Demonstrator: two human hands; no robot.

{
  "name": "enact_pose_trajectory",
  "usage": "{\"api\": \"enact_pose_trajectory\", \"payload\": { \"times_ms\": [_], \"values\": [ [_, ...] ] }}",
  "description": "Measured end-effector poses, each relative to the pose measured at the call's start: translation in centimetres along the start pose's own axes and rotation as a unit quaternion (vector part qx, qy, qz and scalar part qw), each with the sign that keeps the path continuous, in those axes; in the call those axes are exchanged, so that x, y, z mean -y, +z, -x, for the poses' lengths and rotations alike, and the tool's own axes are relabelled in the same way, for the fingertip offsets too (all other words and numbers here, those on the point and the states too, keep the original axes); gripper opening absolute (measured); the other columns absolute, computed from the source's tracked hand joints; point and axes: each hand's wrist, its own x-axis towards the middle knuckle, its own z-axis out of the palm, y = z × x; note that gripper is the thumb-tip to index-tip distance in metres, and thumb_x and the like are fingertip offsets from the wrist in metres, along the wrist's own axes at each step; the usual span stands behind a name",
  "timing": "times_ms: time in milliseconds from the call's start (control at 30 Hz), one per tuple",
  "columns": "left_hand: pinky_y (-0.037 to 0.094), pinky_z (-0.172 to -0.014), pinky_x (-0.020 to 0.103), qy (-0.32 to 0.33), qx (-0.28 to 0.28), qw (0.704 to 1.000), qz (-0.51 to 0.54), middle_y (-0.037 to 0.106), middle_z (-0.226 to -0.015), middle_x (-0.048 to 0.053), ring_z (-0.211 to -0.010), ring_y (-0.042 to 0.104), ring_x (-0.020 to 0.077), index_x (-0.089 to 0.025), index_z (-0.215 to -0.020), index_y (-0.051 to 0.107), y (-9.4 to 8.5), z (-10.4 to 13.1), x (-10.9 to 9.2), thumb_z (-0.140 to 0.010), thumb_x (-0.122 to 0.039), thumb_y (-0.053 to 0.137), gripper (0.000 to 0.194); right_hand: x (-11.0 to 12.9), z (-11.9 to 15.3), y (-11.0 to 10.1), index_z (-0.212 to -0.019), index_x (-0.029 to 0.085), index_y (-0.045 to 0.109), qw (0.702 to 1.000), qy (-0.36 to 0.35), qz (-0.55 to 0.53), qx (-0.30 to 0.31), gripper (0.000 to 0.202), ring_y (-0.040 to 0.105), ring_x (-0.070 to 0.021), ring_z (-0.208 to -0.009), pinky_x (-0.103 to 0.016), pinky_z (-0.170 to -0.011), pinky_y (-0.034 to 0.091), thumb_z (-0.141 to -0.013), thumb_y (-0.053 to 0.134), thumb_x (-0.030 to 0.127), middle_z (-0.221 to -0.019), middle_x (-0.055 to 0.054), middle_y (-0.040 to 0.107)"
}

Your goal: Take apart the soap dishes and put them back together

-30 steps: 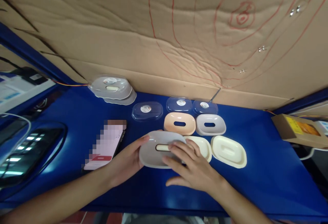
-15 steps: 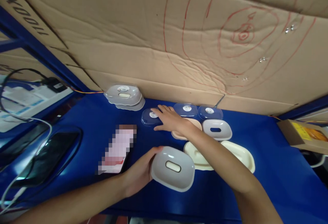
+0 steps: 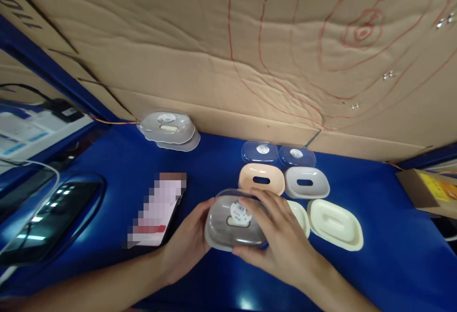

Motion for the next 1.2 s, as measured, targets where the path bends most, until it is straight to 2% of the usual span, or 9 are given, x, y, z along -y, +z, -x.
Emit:
{"api": "enact_pose_trajectory", "payload": {
  "times_ms": [133,300,433,533,667,767,933,1067,1200],
  "values": [
    [0.050,-0.098,0.034,0.009,0.039,0.999,0.008,0.077,-0.122,0.006,-0.118,0.066,0.0246,-0.020,-0.128,0.072,0.3,0.2,0.3,-0.107,-0.051,0.048,0.045,-0.2,1.0,1.3,-0.158,0.026,0.044,1.000,-0.018,0.007,-0.011,0.078,0.049,-0.0395,-0.145,-0.059,-0.111,0.051,-0.091,0.077,0.050,-0.160,-0.016,0.048],
    [0.050,-0.099,0.034,0.007,0.000,0.999,-0.031,0.075,-0.126,0.004,-0.121,0.064,0.0247,-0.025,-0.131,0.069,-0.1,0.1,0.1,-0.103,-0.055,0.058,0.042,-1.0,1.7,1.5,-0.160,0.026,0.042,0.999,-0.045,-0.002,-0.011,0.083,0.047,-0.0395,-0.146,-0.058,-0.113,0.050,-0.091,0.076,0.057,-0.162,-0.015,0.047],
    [0.050,-0.096,0.034,0.012,0.003,0.998,-0.055,0.074,-0.125,0.004,-0.120,0.063,0.0244,-0.028,-0.131,0.067,-0.4,0.1,0.1,-0.099,-0.061,0.061,0.047,-1.3,1.9,1.6,-0.162,0.026,0.040,0.998,-0.056,-0.001,-0.004,0.083,0.045,-0.0394,-0.149,-0.059,-0.116,0.048,-0.093,0.074,0.056,-0.164,-0.017,0.043],
    [0.049,-0.100,0.037,0.024,0.045,0.996,-0.074,0.071,-0.130,0.006,-0.122,0.062,0.0267,-0.028,-0.132,0.066,-0.6,0.0,0.3,-0.090,-0.068,0.070,0.058,-1.6,1.8,1.8,-0.163,0.025,0.038,0.998,-0.064,-0.018,0.011,0.085,0.043,-0.0390,-0.151,-0.057,-0.116,0.049,-0.094,0.072,0.060,-0.167,-0.018,0.038],
    [0.046,-0.106,0.038,0.037,0.105,0.989,-0.093,0.070,-0.132,0.007,-0.124,0.062,0.0273,-0.028,-0.136,0.064,-0.9,-0.1,0.7,-0.079,-0.057,0.088,0.069,-1.9,1.8,2.1,-0.164,0.024,0.039,0.995,-0.084,-0.043,0.015,0.086,0.041,-0.0379,-0.152,-0.054,-0.118,0.048,-0.093,0.069,0.065,-0.169,-0.017,0.034],
    [0.047,-0.103,0.036,0.036,0.096,0.992,-0.077,0.070,-0.132,0.006,-0.121,0.064,0.0246,-0.029,-0.134,0.064,-0.9,0.1,0.5,-0.083,-0.055,0.085,0.061,-1.9,2.0,2.2,-0.165,0.025,0.035,0.994,-0.104,-0.035,-0.022,0.089,0.040,-0.0381,-0.153,-0.055,-0.120,0.045,-0.093,0.069,0.065,-0.169,-0.017,0.032],
    [0.049,-0.098,0.036,0.042,0.089,0.992,-0.077,0.069,-0.135,0.008,-0.119,0.064,0.0266,-0.029,-0.133,0.065,-0.3,0.9,-0.4,-0.081,-0.065,0.082,0.066,-1.6,2.0,2.1,-0.167,0.024,0.031,0.993,-0.101,-0.031,-0.053,0.094,0.040,-0.0392,-0.152,-0.057,-0.120,0.044,-0.093,0.067,0.069,-0.169,-0.017,0.031],
    [0.049,-0.098,0.036,0.021,0.067,0.995,-0.074,0.070,-0.130,0.008,-0.118,0.064,0.0265,-0.027,-0.130,0.067,0.1,1.2,-0.7,-0.088,-0.071,0.071,0.061,-1.3,2.1,2.1,-0.168,0.021,0.030,0.989,-0.117,-0.020,-0.089,0.099,0.043,-0.0408,-0.150,-0.059,-0.119,0.046,-0.091,0.067,0.071,-0.170,-0.018,0.030],
    [0.049,-0.094,0.034,0.015,0.046,0.996,-0.070,0.072,-0.126,0.005,-0.113,0.064,0.0241,-0.027,-0.127,0.069,0.3,1.0,-1.0,-0.093,-0.065,0.068,0.051,-1.1,2.1,2.1,-0.168,0.022,0.030,0.988,-0.119,0.003,-0.103,0.101,0.043,-0.0430,-0.150,-0.061,-0.116,0.049,-0.088,0.073,0.068,-0.171,-0.019,0.029]
  ]
}}
